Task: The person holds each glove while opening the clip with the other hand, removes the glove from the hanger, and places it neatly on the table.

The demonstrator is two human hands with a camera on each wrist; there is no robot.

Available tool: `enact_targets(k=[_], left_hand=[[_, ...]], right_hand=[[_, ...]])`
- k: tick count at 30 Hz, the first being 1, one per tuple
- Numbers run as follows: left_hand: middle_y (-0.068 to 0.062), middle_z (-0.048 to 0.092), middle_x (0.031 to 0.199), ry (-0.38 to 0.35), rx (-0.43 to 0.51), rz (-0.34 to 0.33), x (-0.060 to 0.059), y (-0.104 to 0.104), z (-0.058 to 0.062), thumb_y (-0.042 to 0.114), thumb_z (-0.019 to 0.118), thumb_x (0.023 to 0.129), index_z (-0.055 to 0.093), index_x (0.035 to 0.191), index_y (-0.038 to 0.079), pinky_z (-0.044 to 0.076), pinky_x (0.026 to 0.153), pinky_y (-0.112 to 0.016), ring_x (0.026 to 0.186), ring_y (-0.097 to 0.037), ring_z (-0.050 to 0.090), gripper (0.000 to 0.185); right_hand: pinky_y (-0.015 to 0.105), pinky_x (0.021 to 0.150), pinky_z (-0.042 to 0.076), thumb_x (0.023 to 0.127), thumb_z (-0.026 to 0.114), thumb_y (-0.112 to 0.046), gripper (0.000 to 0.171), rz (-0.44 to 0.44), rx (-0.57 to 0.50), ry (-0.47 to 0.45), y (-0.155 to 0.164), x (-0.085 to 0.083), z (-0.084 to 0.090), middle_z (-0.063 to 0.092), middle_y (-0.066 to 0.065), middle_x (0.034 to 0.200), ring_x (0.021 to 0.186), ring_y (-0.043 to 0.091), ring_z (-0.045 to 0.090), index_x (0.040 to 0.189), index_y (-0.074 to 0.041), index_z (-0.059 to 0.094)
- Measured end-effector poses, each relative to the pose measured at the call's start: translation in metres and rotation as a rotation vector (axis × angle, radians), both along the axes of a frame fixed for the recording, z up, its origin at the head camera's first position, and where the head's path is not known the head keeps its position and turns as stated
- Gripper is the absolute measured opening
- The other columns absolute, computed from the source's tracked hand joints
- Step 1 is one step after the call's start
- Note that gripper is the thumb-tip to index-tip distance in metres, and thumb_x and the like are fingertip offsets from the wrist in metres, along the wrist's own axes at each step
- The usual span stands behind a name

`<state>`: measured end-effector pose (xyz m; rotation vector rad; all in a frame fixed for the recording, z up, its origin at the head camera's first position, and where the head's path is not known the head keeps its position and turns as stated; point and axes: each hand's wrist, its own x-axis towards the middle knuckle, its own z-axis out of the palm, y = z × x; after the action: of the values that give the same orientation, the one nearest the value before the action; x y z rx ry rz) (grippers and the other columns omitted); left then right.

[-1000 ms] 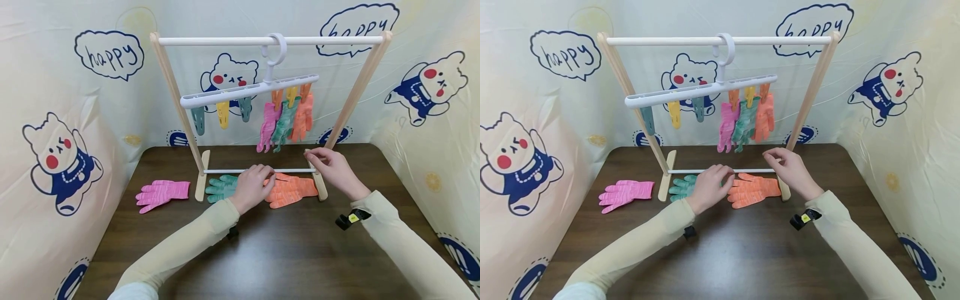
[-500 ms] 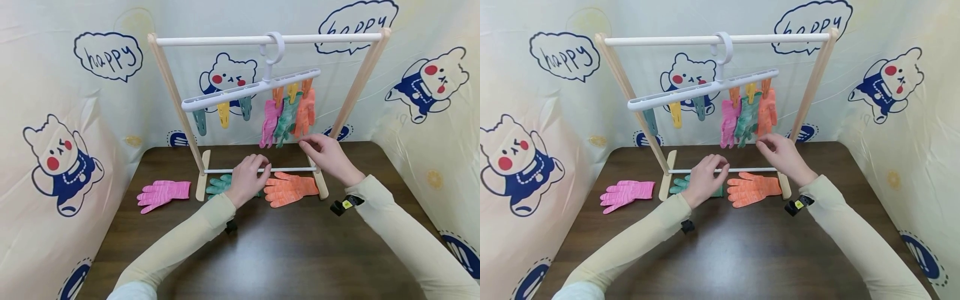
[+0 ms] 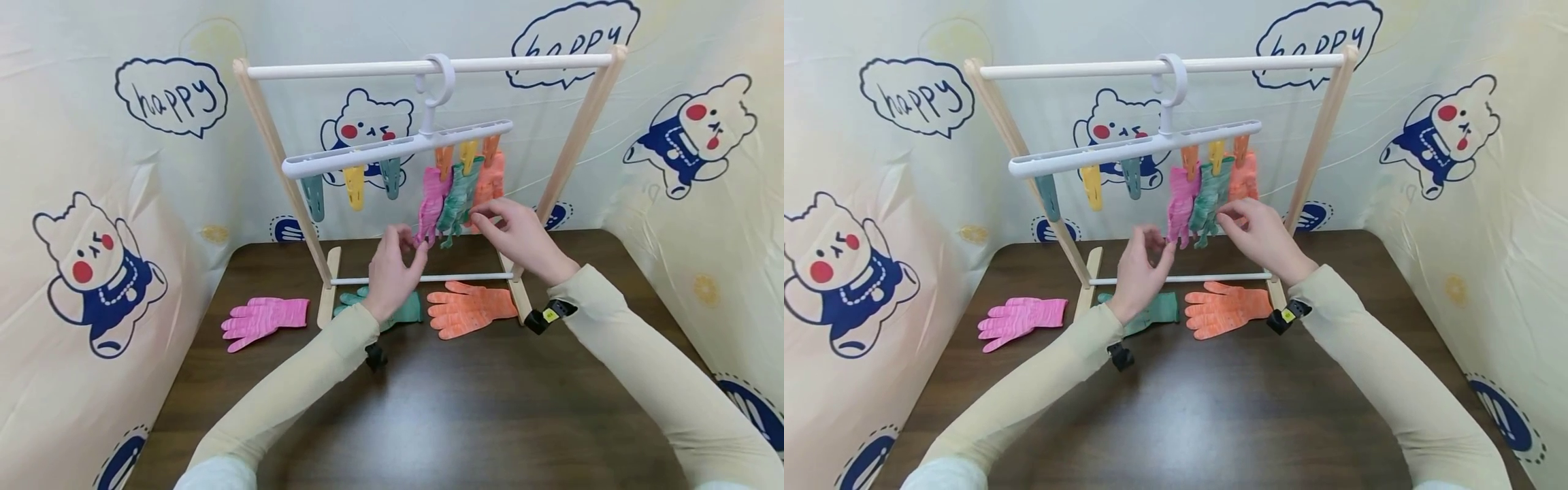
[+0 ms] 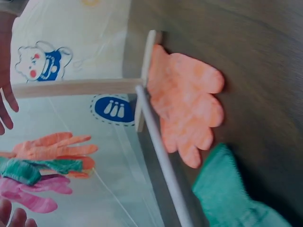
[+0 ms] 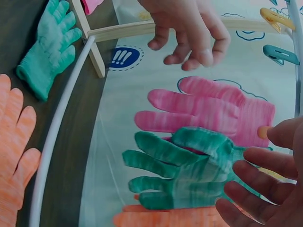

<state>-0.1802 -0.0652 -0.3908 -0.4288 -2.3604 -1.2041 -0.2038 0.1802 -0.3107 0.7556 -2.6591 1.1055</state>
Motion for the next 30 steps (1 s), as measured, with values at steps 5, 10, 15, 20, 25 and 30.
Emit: enact_targets(k=[5,10,15,20,25,30], left_hand=[[-0.01,0.059,0.121,-0.039,0.082,0.026,-0.011,0.001,0.012,0.03,0.062,0.103,0.05,0.134,0.004,0.051,0.084,-0.041,0.107,-0.027,0.057,0.041],[-0.011,0.06,0.122,-0.066,0.091,0.008,-0.021,0.003,0.019,0.029,0.063,0.103,0.055,0.133,0.003,0.052,0.085,-0.042,0.107,-0.027,0.058,0.04],[-0.01,0.061,0.126,-0.106,0.076,-0.017,-0.032,0.006,0.023,0.038,0.062,0.104,0.056,0.134,0.008,0.053,0.089,-0.042,0.109,-0.025,0.059,0.043],[-0.009,0.062,0.128,-0.149,0.083,-0.048,-0.041,0.01,0.029,0.04,0.061,0.104,0.056,0.136,0.009,0.053,0.092,-0.04,0.112,-0.026,0.058,0.045],[-0.008,0.063,0.128,-0.196,0.14,-0.083,-0.048,0.012,0.036,0.039,0.06,0.105,0.055,0.137,0.011,0.053,0.093,-0.035,0.113,-0.022,0.058,0.043],[-0.006,0.062,0.126,-0.262,0.227,-0.157,-0.054,0.013,0.04,0.038,0.062,0.105,0.052,0.14,0.011,0.056,0.09,-0.033,0.11,-0.019,0.058,0.045]], right_hand=[[0.05,0.09,0.056,0.108,0.057,-0.027,0.033,-0.008,0.01,0.009,-0.006,-0.005,0.008,0.07,0.014,0.119,0.101,0.029,0.068,0.125,-0.003,0.072],[0.049,0.088,0.056,0.107,0.06,-0.023,0.031,-0.011,0.002,0.022,-0.008,-0.009,0.01,0.071,0.015,0.12,0.1,0.03,0.069,0.123,0.0,0.072],[0.05,0.089,0.056,0.106,0.061,-0.021,0.03,-0.014,0.0,0.046,-0.007,-0.012,0.011,0.07,0.017,0.122,0.102,0.031,0.068,0.122,0.002,0.071],[0.05,0.089,0.056,0.106,0.061,-0.02,0.029,-0.019,0.004,0.051,-0.006,-0.014,0.011,0.07,0.018,0.121,0.102,0.032,0.068,0.122,0.002,0.071],[0.05,0.089,0.056,0.106,0.06,-0.021,0.03,-0.023,0.01,0.031,-0.008,-0.016,0.01,0.07,0.017,0.121,0.101,0.031,0.068,0.123,0.001,0.071],[0.05,0.089,0.056,0.107,0.059,-0.022,0.031,-0.017,0.009,0.028,-0.009,-0.017,0.01,0.07,0.016,0.12,0.102,0.03,0.067,0.124,0.0,0.071]])
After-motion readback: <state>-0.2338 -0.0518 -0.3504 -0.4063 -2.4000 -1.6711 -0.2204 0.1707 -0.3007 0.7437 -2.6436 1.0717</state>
